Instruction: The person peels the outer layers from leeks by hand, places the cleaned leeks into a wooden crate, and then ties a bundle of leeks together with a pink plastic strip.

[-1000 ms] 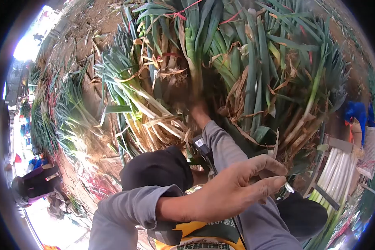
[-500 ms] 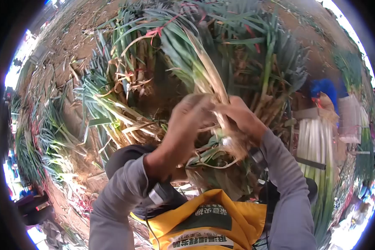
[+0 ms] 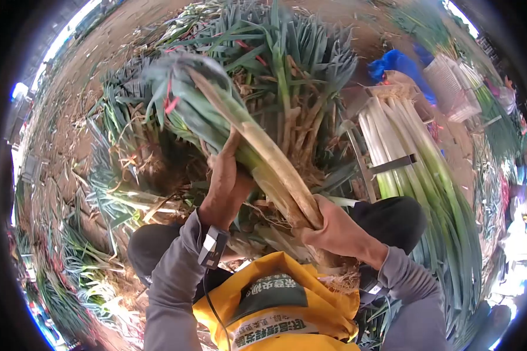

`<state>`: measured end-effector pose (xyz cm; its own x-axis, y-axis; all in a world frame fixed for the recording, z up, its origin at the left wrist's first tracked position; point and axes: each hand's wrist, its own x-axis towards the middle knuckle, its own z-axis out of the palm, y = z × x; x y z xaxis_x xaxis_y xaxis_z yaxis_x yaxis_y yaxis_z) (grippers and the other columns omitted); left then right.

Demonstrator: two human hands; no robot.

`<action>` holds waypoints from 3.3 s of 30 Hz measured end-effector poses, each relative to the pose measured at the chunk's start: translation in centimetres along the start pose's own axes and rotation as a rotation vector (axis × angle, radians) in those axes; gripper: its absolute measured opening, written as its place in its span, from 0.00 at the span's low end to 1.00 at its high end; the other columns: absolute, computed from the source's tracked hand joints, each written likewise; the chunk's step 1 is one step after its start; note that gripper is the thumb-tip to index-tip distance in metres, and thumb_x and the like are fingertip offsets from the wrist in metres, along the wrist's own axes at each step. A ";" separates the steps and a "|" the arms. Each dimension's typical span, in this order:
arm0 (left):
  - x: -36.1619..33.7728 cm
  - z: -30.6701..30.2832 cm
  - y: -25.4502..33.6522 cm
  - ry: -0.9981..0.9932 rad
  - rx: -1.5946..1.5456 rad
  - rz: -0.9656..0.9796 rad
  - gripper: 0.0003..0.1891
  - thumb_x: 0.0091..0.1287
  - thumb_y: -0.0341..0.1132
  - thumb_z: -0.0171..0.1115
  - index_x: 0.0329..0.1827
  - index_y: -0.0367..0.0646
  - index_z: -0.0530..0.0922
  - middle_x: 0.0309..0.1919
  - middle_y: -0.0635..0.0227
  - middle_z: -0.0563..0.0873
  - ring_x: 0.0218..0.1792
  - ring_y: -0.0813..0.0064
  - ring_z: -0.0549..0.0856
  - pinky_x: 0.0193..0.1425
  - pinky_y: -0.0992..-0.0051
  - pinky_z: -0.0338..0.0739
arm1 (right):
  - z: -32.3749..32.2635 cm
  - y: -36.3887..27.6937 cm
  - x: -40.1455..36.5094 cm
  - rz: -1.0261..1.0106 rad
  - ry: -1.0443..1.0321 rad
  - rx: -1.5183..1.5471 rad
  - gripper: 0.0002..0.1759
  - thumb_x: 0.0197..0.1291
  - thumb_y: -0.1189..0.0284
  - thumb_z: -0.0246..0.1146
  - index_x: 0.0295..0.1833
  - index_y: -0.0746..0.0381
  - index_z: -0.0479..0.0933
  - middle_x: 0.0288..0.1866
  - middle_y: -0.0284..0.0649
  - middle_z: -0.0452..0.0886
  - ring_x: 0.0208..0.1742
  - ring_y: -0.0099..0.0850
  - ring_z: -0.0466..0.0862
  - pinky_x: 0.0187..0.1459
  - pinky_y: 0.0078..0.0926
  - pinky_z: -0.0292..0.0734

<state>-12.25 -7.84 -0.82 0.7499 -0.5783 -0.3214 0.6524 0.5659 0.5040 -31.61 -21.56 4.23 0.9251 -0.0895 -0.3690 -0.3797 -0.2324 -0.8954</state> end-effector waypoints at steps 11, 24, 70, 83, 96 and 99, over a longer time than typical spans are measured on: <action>15.7 6.3 3.0 0.107 0.628 0.308 0.23 0.74 0.45 0.67 0.63 0.40 0.75 0.53 0.63 0.82 0.50 0.68 0.84 0.57 0.66 0.80 | -4.0 2.3 16.5 -0.104 0.342 0.055 0.23 0.71 0.63 0.63 0.59 0.72 0.74 0.38 0.44 0.83 0.35 0.34 0.84 0.40 0.35 0.80; 7.2 -2.6 7.1 0.208 0.637 0.141 0.27 0.78 0.51 0.60 0.64 0.34 0.76 0.53 0.56 0.84 0.55 0.62 0.86 0.65 0.66 0.80 | -0.8 0.0 15.3 -0.184 0.572 0.029 0.21 0.66 0.66 0.65 0.48 0.77 0.74 0.26 0.52 0.82 0.25 0.40 0.86 0.29 0.37 0.78; -3.6 20.1 -7.6 -0.723 -0.488 -0.189 0.20 0.83 0.49 0.47 0.57 0.38 0.71 0.42 0.57 0.84 0.49 0.61 0.85 0.61 0.59 0.79 | -5.4 -13.0 -24.1 -0.265 0.829 -0.449 0.24 0.67 0.63 0.68 0.60 0.68 0.75 0.27 0.32 0.79 0.24 0.18 0.74 0.25 0.17 0.68; 0.4 13.1 -13.8 -0.515 -0.519 -0.106 0.15 0.82 0.42 0.48 0.60 0.40 0.69 0.46 0.56 0.82 0.46 0.58 0.86 0.57 0.57 0.84 | -8.8 -14.3 -17.5 0.463 0.208 -0.179 0.25 0.64 0.63 0.63 0.58 0.73 0.76 0.30 0.39 0.82 0.24 0.24 0.81 0.25 0.24 0.75; -13.2 29.5 -9.0 -0.517 -0.738 -0.164 0.18 0.78 0.47 0.52 0.58 0.43 0.66 0.47 0.61 0.78 0.47 0.65 0.84 0.49 0.64 0.82 | -8.4 -22.0 -30.0 0.134 0.443 -0.270 0.32 0.60 0.69 0.68 0.67 0.73 0.69 0.35 0.39 0.82 0.27 0.22 0.78 0.29 0.21 0.74; -14.7 29.2 -4.1 -0.676 -0.643 -0.040 0.20 0.77 0.51 0.56 0.56 0.45 0.67 0.41 0.67 0.78 0.38 0.72 0.80 0.46 0.67 0.79 | -8.1 -22.7 -29.6 0.013 0.403 -0.323 0.35 0.61 0.68 0.68 0.70 0.73 0.66 0.33 0.39 0.82 0.26 0.23 0.78 0.28 0.22 0.73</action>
<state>-29.14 -18.80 25.22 0.6344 -0.7089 0.3081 0.7631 0.6380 -0.1032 -50.27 -21.48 37.52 0.8732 -0.4454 -0.1978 -0.4292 -0.5105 -0.7451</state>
